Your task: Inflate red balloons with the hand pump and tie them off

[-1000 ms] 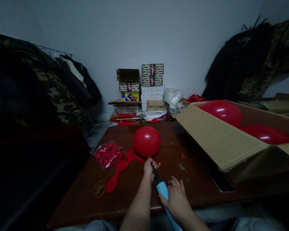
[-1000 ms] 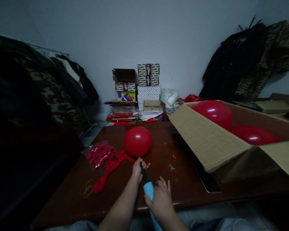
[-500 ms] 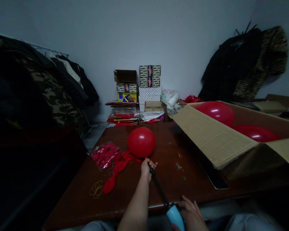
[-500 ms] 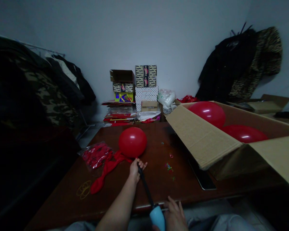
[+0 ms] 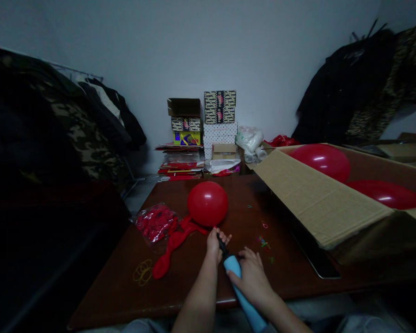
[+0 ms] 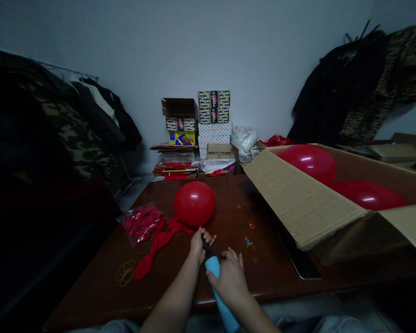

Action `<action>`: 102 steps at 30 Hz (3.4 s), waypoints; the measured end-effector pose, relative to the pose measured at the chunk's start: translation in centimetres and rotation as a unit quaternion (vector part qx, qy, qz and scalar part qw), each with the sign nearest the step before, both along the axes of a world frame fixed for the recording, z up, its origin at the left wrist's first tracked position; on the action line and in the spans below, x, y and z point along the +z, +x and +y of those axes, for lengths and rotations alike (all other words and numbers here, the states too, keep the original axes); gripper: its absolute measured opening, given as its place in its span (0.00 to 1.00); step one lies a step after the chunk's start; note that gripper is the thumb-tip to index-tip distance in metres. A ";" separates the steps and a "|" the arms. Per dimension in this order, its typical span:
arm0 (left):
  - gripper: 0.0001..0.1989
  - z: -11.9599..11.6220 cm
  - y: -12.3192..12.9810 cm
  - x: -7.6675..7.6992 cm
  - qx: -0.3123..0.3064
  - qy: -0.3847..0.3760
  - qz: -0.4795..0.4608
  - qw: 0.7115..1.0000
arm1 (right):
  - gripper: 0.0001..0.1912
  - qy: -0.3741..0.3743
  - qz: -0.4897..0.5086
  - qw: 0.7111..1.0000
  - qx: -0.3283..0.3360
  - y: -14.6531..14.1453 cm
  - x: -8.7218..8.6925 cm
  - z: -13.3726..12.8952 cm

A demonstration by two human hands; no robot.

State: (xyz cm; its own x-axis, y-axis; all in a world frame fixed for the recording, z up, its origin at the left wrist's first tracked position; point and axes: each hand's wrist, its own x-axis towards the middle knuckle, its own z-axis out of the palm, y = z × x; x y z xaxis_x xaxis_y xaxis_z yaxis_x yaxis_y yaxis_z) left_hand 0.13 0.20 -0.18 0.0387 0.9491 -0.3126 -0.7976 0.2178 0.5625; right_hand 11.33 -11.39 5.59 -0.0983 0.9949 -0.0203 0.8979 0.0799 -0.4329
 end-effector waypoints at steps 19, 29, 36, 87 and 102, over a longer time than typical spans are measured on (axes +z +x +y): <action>0.12 -0.4 0.3 0.4 0.011 0.009 0.012 1.000 | 0.25 -0.058 -0.008 0.998 0.021 3.4 -2.1 -5.8; 0.12 -0.6 0.2 0.5 0.016 -0.008 0.002 1.000 | 0.27 -0.108 0.000 0.992 0.068 6.5 -2.5 -8.3; 0.12 -0.5 0.1 0.6 0.009 -0.004 0.002 1.000 | 0.26 -0.057 -0.010 0.997 0.044 4.8 -1.4 -6.9; 0.11 -0.5 0.3 0.2 0.000 0.015 0.021 1.000 | 0.24 -0.039 0.002 0.999 0.006 2.9 -1.2 -4.6; 0.13 -0.1 0.5 -0.3 0.012 0.031 0.048 0.998 | 0.26 0.012 -0.026 1.000 -0.003 0.0 -1.3 0.7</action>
